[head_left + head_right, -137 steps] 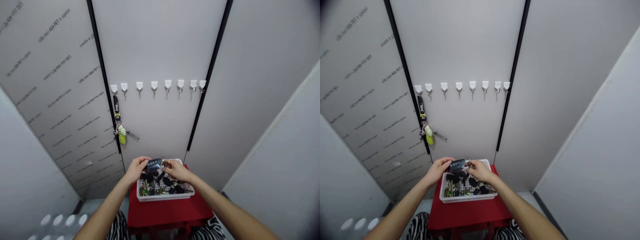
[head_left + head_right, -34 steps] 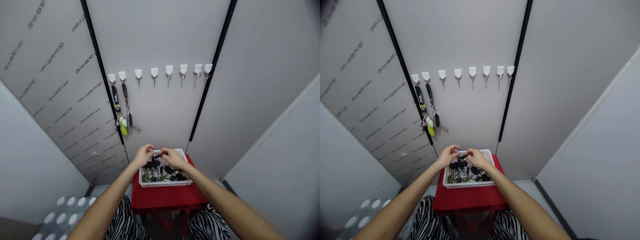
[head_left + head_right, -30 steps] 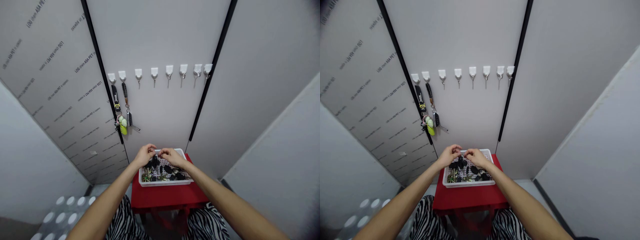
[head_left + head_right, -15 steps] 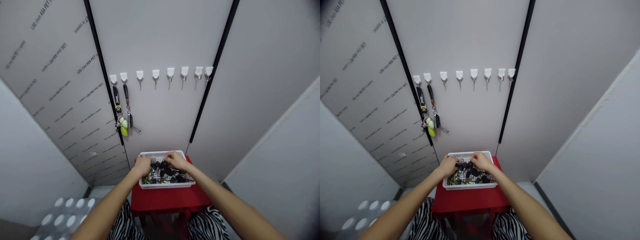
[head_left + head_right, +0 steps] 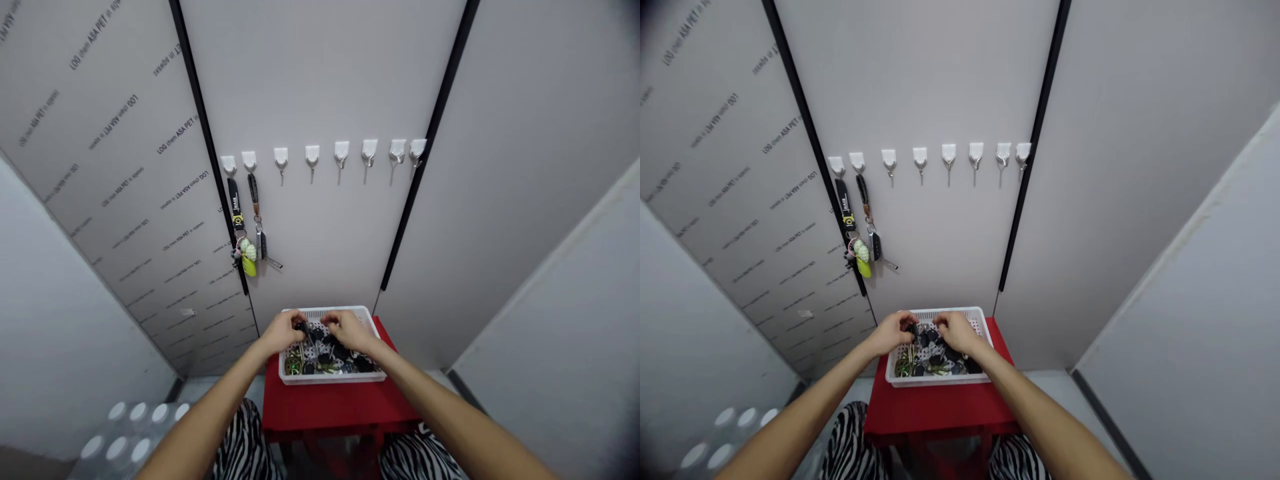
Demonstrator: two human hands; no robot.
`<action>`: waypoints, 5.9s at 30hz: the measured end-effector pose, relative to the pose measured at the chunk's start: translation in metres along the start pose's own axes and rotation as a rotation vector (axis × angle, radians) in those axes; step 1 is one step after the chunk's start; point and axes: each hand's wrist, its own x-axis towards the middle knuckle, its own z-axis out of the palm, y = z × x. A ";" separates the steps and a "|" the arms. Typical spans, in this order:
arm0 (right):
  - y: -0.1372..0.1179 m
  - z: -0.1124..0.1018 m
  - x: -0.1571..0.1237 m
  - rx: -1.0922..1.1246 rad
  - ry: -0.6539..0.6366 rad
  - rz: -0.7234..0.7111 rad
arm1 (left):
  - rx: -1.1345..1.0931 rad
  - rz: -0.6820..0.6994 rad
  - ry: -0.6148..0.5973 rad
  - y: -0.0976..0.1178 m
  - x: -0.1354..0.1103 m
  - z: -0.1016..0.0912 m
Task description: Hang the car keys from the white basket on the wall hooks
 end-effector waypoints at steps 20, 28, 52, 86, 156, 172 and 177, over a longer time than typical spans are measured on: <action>-0.051 -0.036 0.023 0.533 -0.022 0.050 | -1.034 -0.037 0.113 0.023 -0.003 -0.021; -0.121 -0.083 0.072 0.323 0.127 -0.149 | -0.491 0.185 0.394 0.076 0.033 -0.055; -0.173 -0.116 0.157 0.122 0.682 -0.189 | -0.466 0.102 0.747 0.131 0.109 -0.130; 0.031 -0.043 -0.037 -0.835 -0.124 -0.074 | 0.815 0.054 0.023 -0.007 -0.003 0.041; -0.046 -0.080 0.052 0.190 0.397 -0.070 | -0.115 0.030 0.460 0.069 0.051 -0.032; 0.029 0.009 -0.036 -0.092 0.073 0.161 | 0.648 0.016 0.044 -0.006 -0.011 0.042; 0.027 0.010 -0.035 -0.193 0.042 0.153 | 0.755 -0.008 0.031 -0.006 -0.009 0.043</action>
